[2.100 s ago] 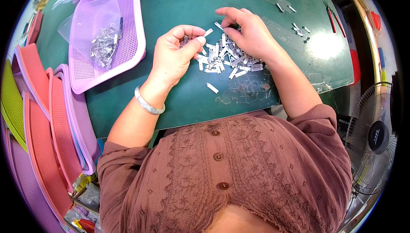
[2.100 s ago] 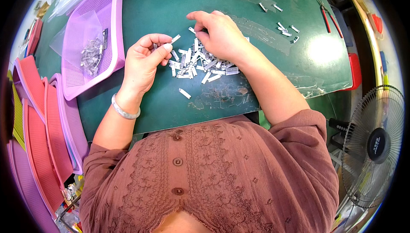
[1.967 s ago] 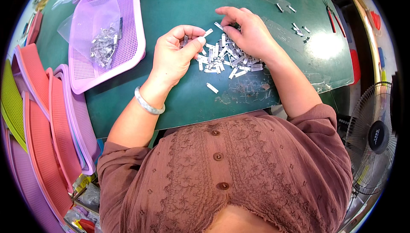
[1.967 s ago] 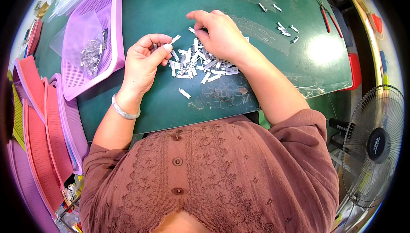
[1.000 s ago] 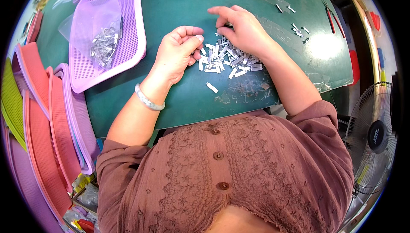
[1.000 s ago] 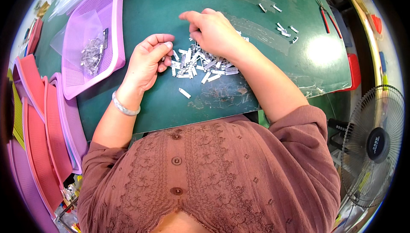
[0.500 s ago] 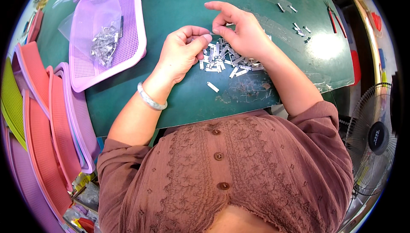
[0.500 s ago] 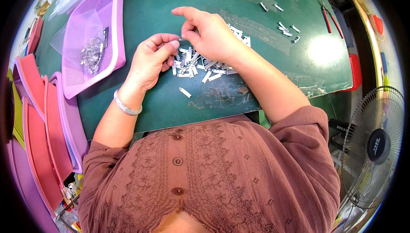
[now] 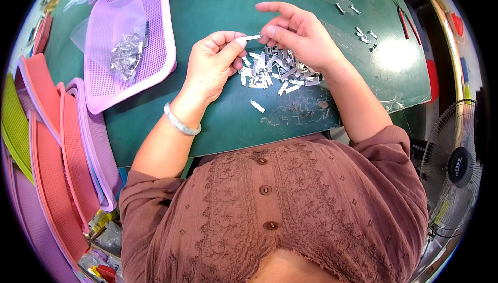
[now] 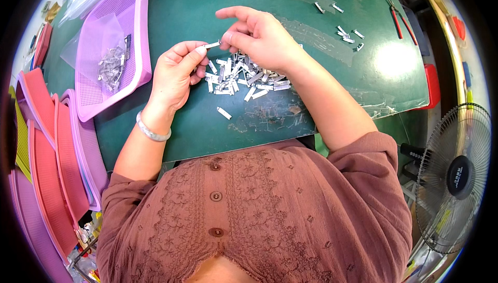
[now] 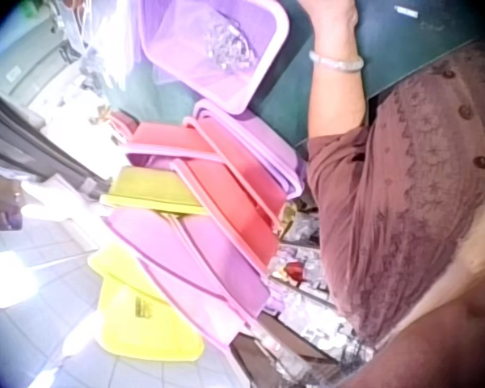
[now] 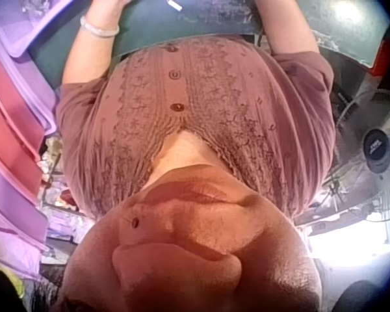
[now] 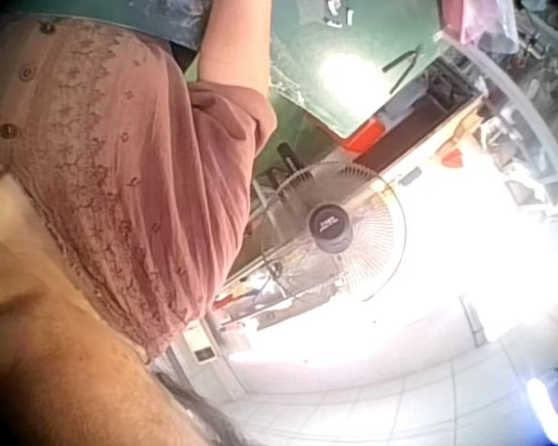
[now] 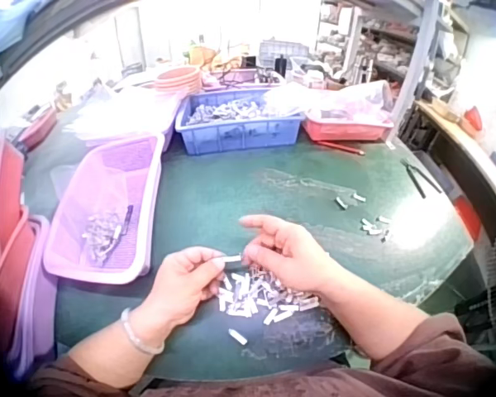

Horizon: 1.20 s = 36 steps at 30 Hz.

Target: The person repeatedly picks up small cylindrical metal pieces from a green table, aligns them with other pieces, and places them into a purple basket. The person handles the components one at a time throughout the clip.

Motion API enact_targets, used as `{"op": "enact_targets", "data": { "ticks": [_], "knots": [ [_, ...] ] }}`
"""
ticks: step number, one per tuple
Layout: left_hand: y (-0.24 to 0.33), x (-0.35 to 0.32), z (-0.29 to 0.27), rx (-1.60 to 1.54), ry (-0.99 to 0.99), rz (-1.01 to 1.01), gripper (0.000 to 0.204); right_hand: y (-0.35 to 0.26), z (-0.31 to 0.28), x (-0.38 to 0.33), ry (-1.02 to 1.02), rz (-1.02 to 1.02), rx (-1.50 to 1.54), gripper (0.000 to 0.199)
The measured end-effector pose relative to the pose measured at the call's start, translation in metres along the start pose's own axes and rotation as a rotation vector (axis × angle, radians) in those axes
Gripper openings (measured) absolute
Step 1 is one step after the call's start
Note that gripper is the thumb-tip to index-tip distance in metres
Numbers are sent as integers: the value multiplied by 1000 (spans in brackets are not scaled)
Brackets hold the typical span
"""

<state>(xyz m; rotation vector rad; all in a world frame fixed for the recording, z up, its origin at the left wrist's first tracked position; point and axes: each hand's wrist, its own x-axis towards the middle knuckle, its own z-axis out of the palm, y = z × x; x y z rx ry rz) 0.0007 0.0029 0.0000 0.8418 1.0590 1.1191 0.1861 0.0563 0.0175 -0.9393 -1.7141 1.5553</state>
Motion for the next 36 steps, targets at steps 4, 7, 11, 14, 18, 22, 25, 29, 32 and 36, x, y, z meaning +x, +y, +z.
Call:
{"op": "enact_targets", "data": {
  "ticks": [4, 7, 11, 14, 18, 22, 25, 29, 32, 36],
  "knots": [
    [1, -2, 1, 39, -18, 68, 12, 1, 1, -1, -9, 0, 58, 42],
    [1, -3, 3, 97, -6, 117, 13, 4, 0, 0, -11, -1, 69, 44],
    [1, -4, 3, 120, -1, 140, 14, 5, 2, -1, -2, -12, 92, 45],
    [1, -4, 4, 107, -13, 113, 17, 6, 2, -1, 28, -59, 32, 45],
    [-1, -3, 2, 0, -38, 110, 17, 6, 5, -3, 55, -178, -87, 45],
    [0, -4, 4, 45, -19, 138, 18, 7, 6, -3, 45, -193, -46, 46],
    [0, -5, 5, 88, 4, 154, 21, 7, 6, -2, 52, -212, -40, 47],
    [-4, -3, 5, 105, 28, 224, 25, 6, 7, -3, 51, -259, -71, 50],
    [-3, -4, 4, 151, 31, 242, 27, 6, 7, -3, 50, -277, -85, 50],
    [-3, -4, 4, 124, 36, 247, 25, 8, 5, -3, 37, -304, -110, 49]
  ]
}}
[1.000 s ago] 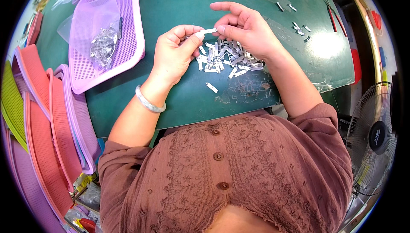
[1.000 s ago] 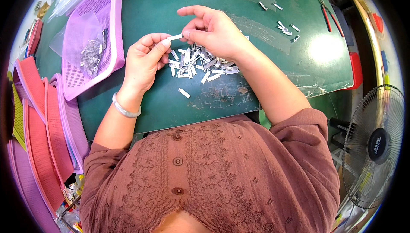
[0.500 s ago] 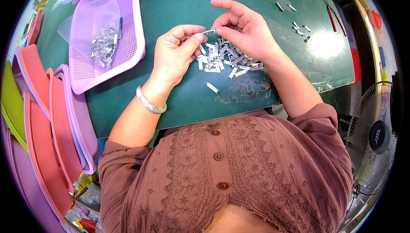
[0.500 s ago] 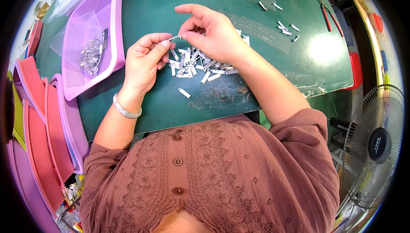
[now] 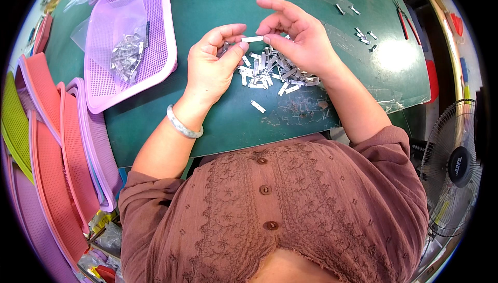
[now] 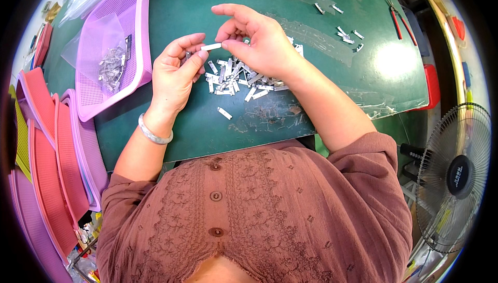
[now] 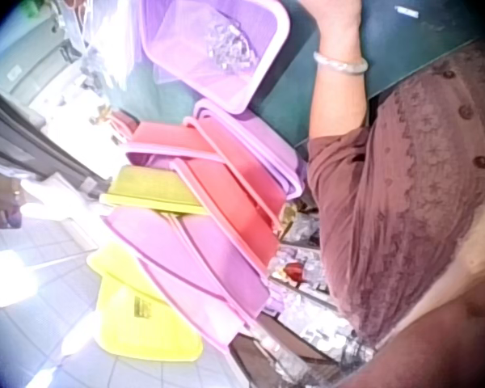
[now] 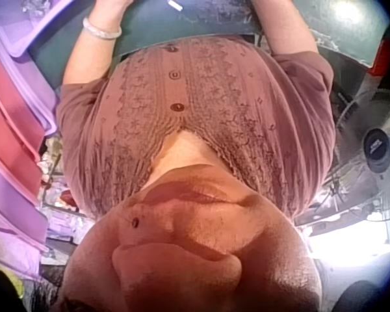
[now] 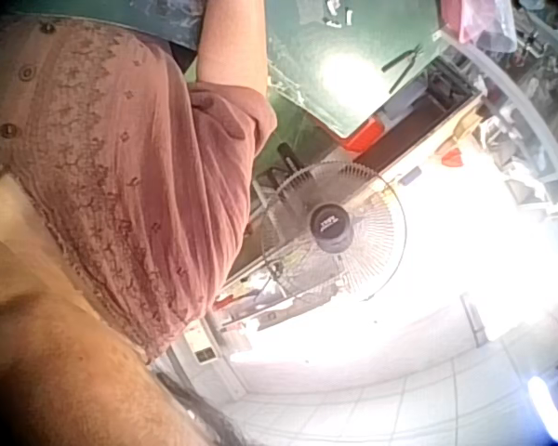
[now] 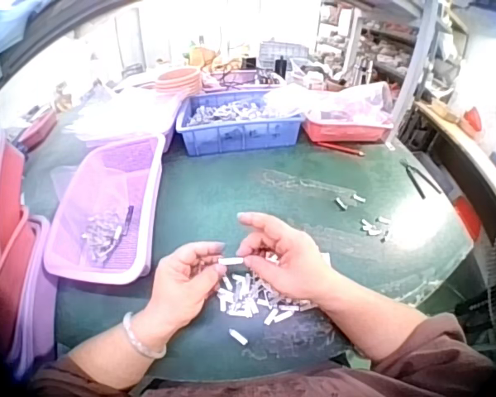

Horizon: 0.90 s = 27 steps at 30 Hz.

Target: The person repeatedly picks up small cylindrical metal pieces from a green table, aligns them with other pieces, and places them into a purple basket. The person handles the components one at a time throughout the clip.

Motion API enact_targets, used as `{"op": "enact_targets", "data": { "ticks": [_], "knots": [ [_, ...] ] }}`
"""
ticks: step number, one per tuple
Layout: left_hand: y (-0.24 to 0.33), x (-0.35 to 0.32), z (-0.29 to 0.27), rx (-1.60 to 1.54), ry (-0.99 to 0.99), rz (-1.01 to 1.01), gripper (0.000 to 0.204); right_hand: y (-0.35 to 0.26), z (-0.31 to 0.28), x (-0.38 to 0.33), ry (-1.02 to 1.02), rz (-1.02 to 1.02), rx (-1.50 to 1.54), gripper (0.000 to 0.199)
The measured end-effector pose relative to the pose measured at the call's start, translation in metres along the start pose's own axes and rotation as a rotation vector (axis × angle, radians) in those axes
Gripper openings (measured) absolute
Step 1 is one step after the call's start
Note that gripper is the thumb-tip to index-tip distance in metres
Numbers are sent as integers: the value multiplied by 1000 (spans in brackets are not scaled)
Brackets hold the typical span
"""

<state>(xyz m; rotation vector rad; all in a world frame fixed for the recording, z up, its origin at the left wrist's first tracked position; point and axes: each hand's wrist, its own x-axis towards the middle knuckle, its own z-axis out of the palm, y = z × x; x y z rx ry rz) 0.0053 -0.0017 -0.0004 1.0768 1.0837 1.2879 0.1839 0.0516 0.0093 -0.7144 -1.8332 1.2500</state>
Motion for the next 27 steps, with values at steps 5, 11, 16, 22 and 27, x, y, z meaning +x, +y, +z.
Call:
{"op": "enact_targets", "data": {
  "ticks": [5, 11, 16, 22, 27],
  "knots": [
    [0, 2, -6, -52, -35, -95, 23, 12, -16, 7, 172, -79, -292, 39],
    [-7, 10, -17, -452, -97, -256, 15, 22, -28, 8, 113, -69, -724, 41],
    [4, 9, -12, -546, -27, -354, 15, 20, -28, 10, 63, 41, -680, 41],
    [-1, 7, -9, -329, -41, -338, 17, 5, -19, 9, 55, 207, -251, 41],
    [0, 6, -4, -257, -73, -328, 17, -4, -7, 4, -6, 188, -48, 41]
  ]
}}
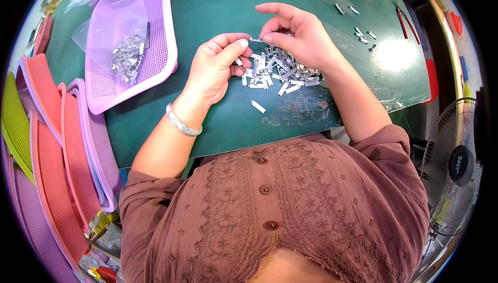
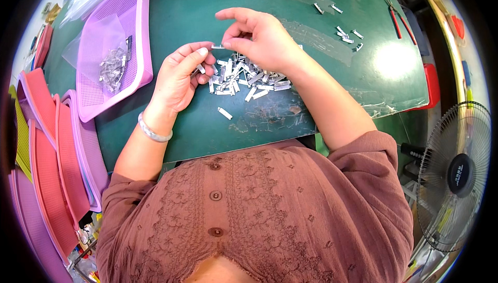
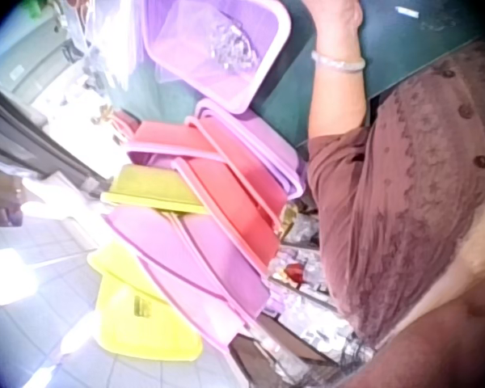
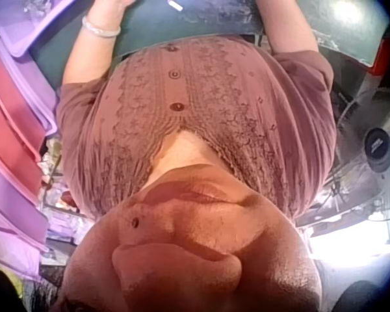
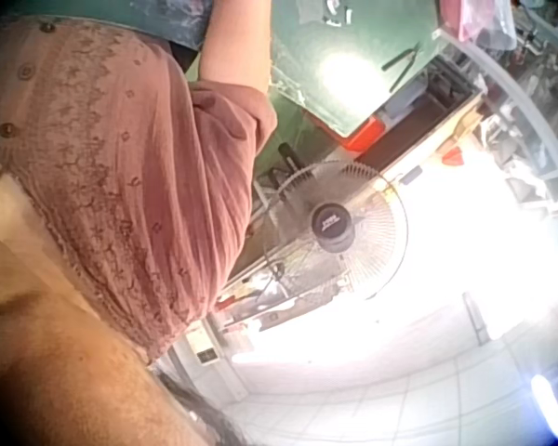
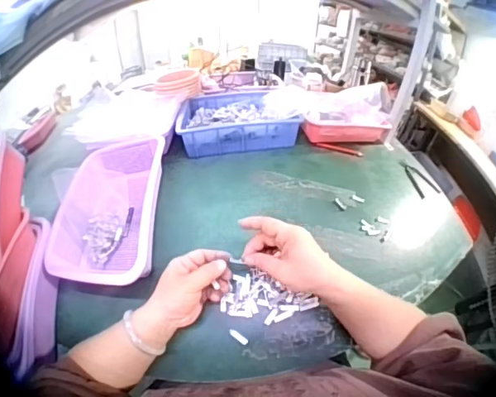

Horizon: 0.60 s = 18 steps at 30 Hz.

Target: The person repeatedly picks up small cylindrical metal pieces from a green table, aligns them with other pieces, and places them into a purple basket. The person handles the components one at a time throughout the clip.

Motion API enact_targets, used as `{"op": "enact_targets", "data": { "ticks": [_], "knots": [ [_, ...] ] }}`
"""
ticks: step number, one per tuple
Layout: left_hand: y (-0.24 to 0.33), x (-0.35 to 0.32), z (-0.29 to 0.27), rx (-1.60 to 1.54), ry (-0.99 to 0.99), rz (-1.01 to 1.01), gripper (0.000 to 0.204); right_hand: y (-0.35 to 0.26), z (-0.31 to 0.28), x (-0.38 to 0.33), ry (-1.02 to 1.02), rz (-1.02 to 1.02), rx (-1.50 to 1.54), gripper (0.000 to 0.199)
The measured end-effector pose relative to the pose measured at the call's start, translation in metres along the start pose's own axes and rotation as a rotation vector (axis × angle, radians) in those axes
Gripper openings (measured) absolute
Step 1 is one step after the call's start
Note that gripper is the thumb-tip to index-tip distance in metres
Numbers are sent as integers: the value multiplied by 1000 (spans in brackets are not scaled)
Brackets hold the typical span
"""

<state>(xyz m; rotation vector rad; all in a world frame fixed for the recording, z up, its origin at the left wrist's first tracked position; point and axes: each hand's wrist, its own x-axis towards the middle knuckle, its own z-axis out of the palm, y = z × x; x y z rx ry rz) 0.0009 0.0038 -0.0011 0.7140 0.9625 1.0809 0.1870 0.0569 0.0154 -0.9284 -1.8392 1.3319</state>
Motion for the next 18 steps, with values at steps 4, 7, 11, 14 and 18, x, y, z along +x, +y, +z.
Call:
{"op": "enact_targets", "data": {
  "ticks": [4, 7, 11, 14, 18],
  "knots": [
    [-3, 1, -2, 16, -39, 4, 16, -1, 5, -3, -40, -28, 9, 41],
    [-3, 1, -4, 8, -41, 34, 16, -1, 5, -2, -9, -17, 43, 40],
    [-2, 0, -2, 4, -7, 60, 16, 3, 0, 0, -12, 32, 147, 41],
    [-2, 0, -2, 23, 2, 80, 16, -1, 0, -1, -76, 123, 225, 42],
    [-1, -2, 0, 48, 5, 91, 17, -3, 1, -2, -60, 125, 230, 43]
  ]
}}
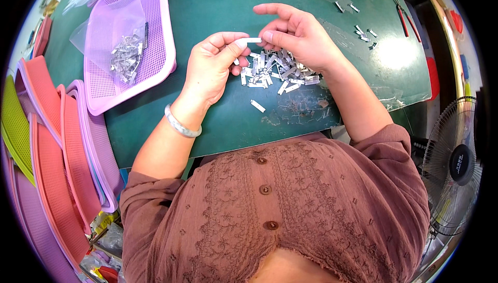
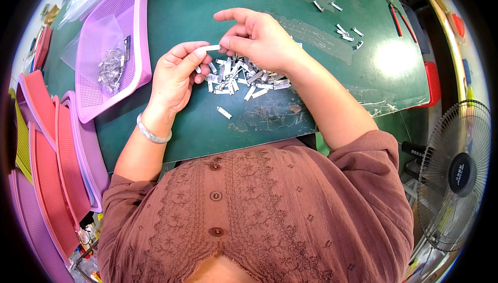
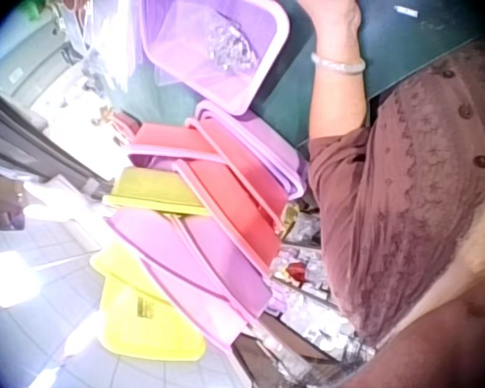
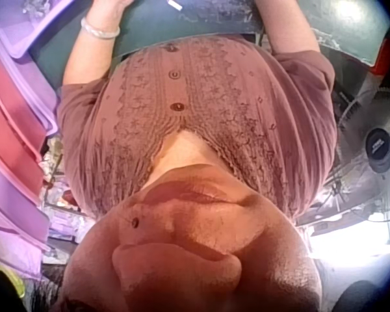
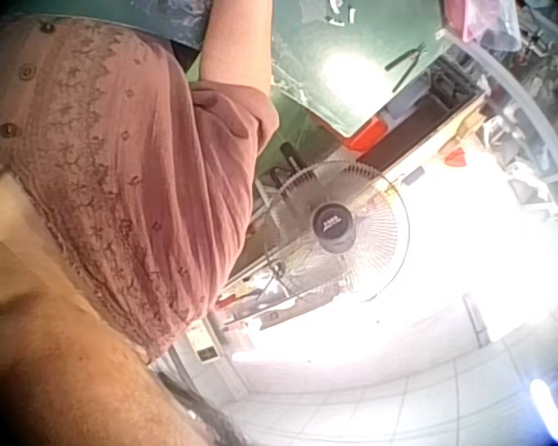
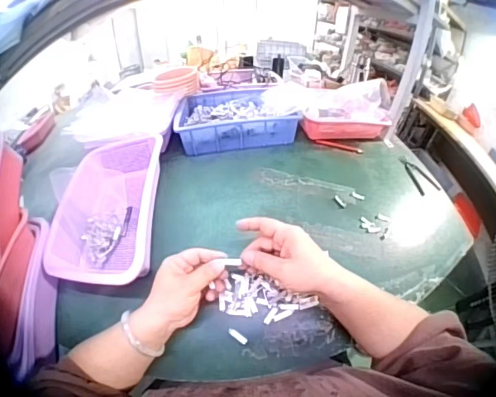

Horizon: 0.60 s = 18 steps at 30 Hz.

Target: The person repeatedly picks up small cylindrical metal pieces from a green table, aligns them with other pieces, and places them into a purple basket. The person handles the components one at a time throughout the clip.

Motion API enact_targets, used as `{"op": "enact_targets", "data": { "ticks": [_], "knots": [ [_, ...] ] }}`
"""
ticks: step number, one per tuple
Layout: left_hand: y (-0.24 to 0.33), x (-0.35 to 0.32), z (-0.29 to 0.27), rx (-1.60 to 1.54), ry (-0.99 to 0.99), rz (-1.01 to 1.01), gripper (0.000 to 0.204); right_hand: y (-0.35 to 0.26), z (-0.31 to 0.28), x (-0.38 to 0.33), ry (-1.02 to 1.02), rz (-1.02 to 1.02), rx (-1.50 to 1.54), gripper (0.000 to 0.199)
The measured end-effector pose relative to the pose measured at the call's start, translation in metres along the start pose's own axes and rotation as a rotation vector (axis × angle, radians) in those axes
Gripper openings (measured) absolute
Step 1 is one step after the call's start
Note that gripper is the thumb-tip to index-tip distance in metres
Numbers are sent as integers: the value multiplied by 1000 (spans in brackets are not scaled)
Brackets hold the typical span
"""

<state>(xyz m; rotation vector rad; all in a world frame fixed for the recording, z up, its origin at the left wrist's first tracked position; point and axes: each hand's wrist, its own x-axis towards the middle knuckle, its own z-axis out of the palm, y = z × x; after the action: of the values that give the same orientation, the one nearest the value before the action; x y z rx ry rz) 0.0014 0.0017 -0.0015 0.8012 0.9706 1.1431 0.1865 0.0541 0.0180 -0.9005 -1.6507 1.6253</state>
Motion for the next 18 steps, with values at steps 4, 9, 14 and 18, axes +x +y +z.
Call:
{"op": "enact_targets", "data": {
  "ticks": [4, 9, 14, 18],
  "knots": [
    [-1, 0, 0, 22, -10, 34, 19, 1, 1, 0, -1, -17, 7, 46],
    [-1, -1, 1, 33, -11, 55, 20, 3, 0, 0, 13, -37, 8, 48],
    [-2, -1, 0, 11, -16, 46, 20, 2, 1, 0, 29, -45, 20, 49],
    [-4, 1, -2, -26, -13, 58, 20, 3, 1, 0, 13, -49, 43, 49]
  ]
}}
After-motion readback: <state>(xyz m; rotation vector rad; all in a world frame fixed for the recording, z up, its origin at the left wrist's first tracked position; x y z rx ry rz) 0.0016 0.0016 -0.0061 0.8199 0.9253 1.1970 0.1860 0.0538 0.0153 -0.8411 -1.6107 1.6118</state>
